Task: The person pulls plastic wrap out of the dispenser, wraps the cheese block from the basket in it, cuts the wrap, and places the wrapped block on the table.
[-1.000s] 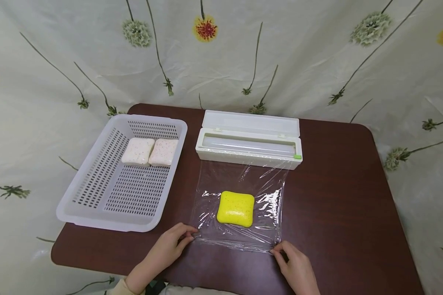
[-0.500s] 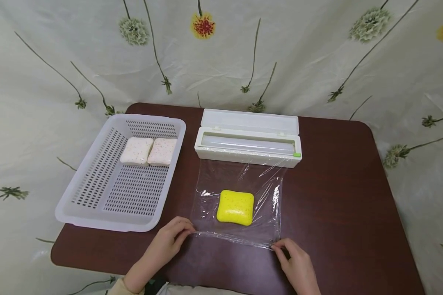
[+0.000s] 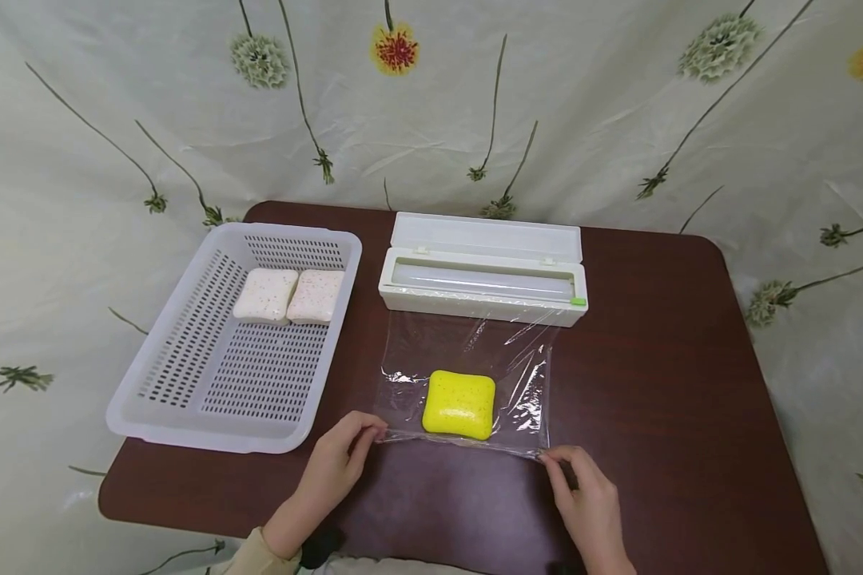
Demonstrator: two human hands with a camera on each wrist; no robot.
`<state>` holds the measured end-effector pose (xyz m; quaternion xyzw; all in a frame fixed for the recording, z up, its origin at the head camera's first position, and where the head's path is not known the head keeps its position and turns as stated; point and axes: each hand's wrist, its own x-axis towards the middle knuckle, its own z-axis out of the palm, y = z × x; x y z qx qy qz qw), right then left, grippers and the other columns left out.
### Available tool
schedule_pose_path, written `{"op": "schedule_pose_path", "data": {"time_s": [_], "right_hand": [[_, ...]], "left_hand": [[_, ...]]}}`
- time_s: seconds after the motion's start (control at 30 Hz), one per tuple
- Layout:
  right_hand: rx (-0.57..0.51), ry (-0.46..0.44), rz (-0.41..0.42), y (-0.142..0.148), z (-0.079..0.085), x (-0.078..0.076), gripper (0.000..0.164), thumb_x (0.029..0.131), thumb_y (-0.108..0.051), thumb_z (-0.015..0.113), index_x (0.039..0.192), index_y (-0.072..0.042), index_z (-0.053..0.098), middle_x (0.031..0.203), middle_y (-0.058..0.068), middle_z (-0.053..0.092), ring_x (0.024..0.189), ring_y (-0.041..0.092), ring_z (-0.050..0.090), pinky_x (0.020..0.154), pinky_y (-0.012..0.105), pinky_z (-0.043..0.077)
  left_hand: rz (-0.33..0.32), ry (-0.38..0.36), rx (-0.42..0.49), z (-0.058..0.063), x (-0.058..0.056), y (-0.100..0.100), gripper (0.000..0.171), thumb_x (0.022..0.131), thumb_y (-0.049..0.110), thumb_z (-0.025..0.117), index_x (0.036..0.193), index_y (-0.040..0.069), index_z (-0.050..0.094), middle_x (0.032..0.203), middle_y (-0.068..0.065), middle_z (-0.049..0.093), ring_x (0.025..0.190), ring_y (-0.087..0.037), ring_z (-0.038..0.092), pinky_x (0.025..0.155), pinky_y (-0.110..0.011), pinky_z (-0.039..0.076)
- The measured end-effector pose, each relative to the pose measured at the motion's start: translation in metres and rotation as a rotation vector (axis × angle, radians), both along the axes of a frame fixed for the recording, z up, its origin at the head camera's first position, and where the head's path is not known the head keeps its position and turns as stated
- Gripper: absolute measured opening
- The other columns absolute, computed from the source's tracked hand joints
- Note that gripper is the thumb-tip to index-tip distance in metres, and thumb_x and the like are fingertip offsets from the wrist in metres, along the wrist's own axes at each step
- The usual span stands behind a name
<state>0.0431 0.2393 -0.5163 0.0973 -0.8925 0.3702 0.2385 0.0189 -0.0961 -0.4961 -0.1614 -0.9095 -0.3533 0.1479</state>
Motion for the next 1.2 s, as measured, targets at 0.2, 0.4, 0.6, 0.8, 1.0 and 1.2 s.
{"op": "schedule_pose_path", "data": {"time_s": [0.2, 0.4, 0.6, 0.8, 1.0, 1.2], "right_hand": [[-0.012, 0.027, -0.091, -0.011, 0.003, -0.015, 0.015, 0.086, 0.001, 0.072, 0.093, 0.002, 0.059, 0.074, 0.004, 0.071, 0.081, 0.000, 0.068, 0.078, 0.001, 0.046], [0.023, -0.066, -0.166, -0.016, 0.005, -0.036, 0.026, 0.079, 0.010, 0.074, 0.096, 0.003, 0.056, 0.072, 0.013, 0.071, 0.072, 0.033, 0.072, 0.059, 0.025, 0.055], [0.129, -0.113, -0.137, -0.014, 0.001, -0.052, 0.023, 0.081, 0.002, 0.076, 0.093, 0.001, 0.057, 0.070, 0.011, 0.066, 0.053, 0.021, 0.060, 0.045, 0.030, 0.044], [0.277, -0.176, -0.052, -0.013, -0.002, -0.061, 0.023, 0.081, -0.004, 0.079, 0.089, -0.002, 0.058, 0.066, 0.007, 0.061, 0.047, 0.007, 0.042, 0.044, 0.026, 0.035], [0.333, -0.250, 0.041, -0.015, -0.004, -0.068, 0.021, 0.078, -0.005, 0.081, 0.083, -0.004, 0.060, 0.068, 0.005, 0.059, 0.057, 0.012, 0.048, 0.050, 0.032, 0.043], [0.345, -0.304, 0.092, -0.019, -0.005, -0.069, 0.019, 0.076, -0.002, 0.082, 0.080, -0.006, 0.064, 0.075, 0.003, 0.059, 0.067, 0.017, 0.054, 0.059, 0.036, 0.049]], "left_hand": [[0.082, 0.049, 0.089, -0.005, -0.013, 0.012, 0.021, 0.085, -0.009, 0.069, 0.097, 0.006, 0.063, 0.086, -0.002, 0.062, 0.074, -0.007, 0.063, 0.067, -0.011, 0.050], [0.157, 0.054, 0.135, -0.011, -0.030, 0.019, 0.015, 0.089, -0.006, 0.066, 0.099, 0.006, 0.064, 0.084, -0.003, 0.060, 0.068, -0.007, 0.059, 0.059, -0.015, 0.049], [0.234, -0.024, 0.016, -0.016, -0.043, 0.021, 0.009, 0.091, 0.005, 0.069, 0.098, 0.009, 0.066, 0.087, -0.003, 0.067, 0.075, -0.014, 0.065, 0.064, -0.028, 0.055], [0.299, -0.164, -0.114, -0.013, -0.049, 0.021, 0.007, 0.086, 0.009, 0.075, 0.089, 0.012, 0.069, 0.077, -0.002, 0.070, 0.069, -0.018, 0.061, 0.059, -0.034, 0.051], [0.248, -0.232, -0.164, -0.014, -0.053, 0.024, 0.009, 0.083, 0.006, 0.077, 0.081, 0.009, 0.069, 0.075, -0.002, 0.065, 0.070, -0.019, 0.064, 0.063, -0.034, 0.054], [0.252, -0.277, -0.281, -0.013, -0.055, 0.030, 0.020, 0.079, 0.004, 0.080, 0.075, 0.012, 0.062, 0.072, 0.000, 0.056, 0.067, -0.017, 0.057, 0.058, -0.030, 0.048]]}}
